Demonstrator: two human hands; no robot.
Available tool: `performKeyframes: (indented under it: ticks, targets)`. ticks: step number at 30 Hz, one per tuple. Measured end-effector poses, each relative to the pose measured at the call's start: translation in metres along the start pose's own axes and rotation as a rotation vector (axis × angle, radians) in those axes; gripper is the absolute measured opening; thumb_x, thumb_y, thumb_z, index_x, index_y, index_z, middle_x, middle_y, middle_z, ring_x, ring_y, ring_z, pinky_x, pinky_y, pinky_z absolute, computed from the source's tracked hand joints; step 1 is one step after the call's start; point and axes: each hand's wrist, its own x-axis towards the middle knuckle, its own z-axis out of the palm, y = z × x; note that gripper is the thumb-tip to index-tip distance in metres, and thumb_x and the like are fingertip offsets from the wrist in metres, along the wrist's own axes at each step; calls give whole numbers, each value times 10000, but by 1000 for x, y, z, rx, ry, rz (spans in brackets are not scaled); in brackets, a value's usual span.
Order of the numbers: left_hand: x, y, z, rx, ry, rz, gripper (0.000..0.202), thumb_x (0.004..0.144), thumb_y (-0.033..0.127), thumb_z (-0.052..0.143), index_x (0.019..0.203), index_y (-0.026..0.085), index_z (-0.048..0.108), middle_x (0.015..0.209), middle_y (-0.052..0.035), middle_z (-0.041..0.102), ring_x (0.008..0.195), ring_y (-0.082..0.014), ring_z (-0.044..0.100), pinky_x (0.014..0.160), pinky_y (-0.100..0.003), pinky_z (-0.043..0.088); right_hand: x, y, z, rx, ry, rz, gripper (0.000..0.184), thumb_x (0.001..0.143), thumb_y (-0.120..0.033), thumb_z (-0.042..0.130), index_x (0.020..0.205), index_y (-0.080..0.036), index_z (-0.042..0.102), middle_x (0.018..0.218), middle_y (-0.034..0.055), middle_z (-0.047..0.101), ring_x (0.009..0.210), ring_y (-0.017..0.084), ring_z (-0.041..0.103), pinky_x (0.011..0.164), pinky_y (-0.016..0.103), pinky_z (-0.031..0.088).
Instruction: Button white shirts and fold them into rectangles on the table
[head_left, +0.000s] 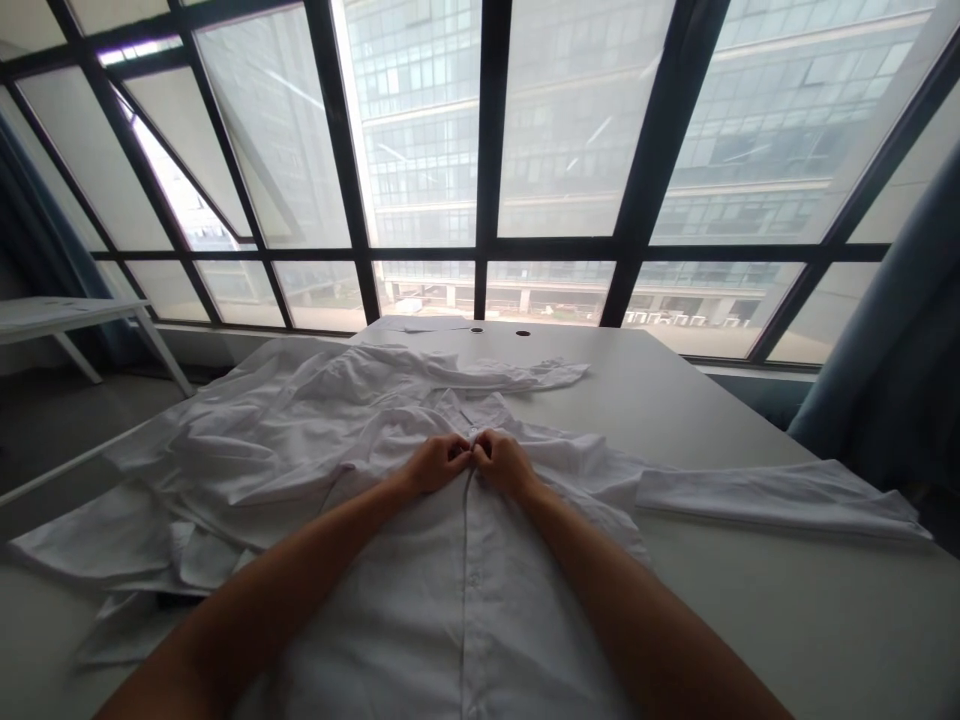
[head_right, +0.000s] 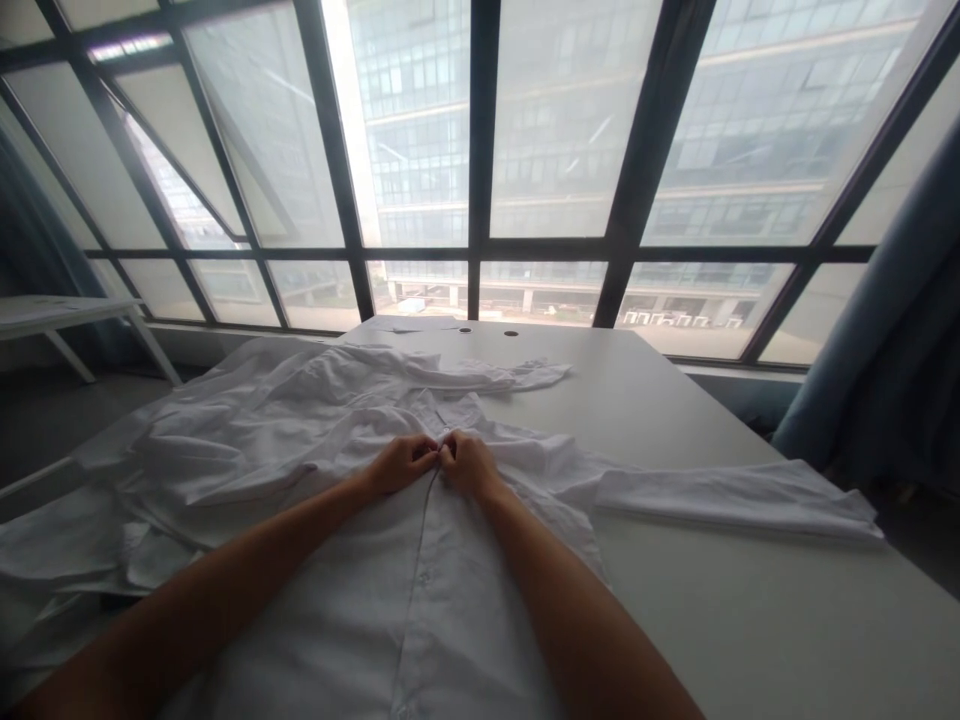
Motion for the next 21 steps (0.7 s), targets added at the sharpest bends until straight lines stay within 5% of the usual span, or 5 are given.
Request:
performKeyframes:
  ticks: [14,21]
  targets:
    - [1,-7,-4,55,-7,38,243,838,316,554,894,146,719,797,-51,729,720,-178,643,657,-246,460,-5,-7,7,-117,11,-52,205,835,-233,507,919,-179,686,831,61,708,765,184,607,667,246,388]
    - [-6,-2,-9,83,-112,97,270,826,266,540,972,152,737,787,-40,723,704,-169,631,669,-235,453,-17,-27,-14,-182,-62,29,176,764,-193,569,872,-155,702,741,53,696,661,165,594,593,233,375]
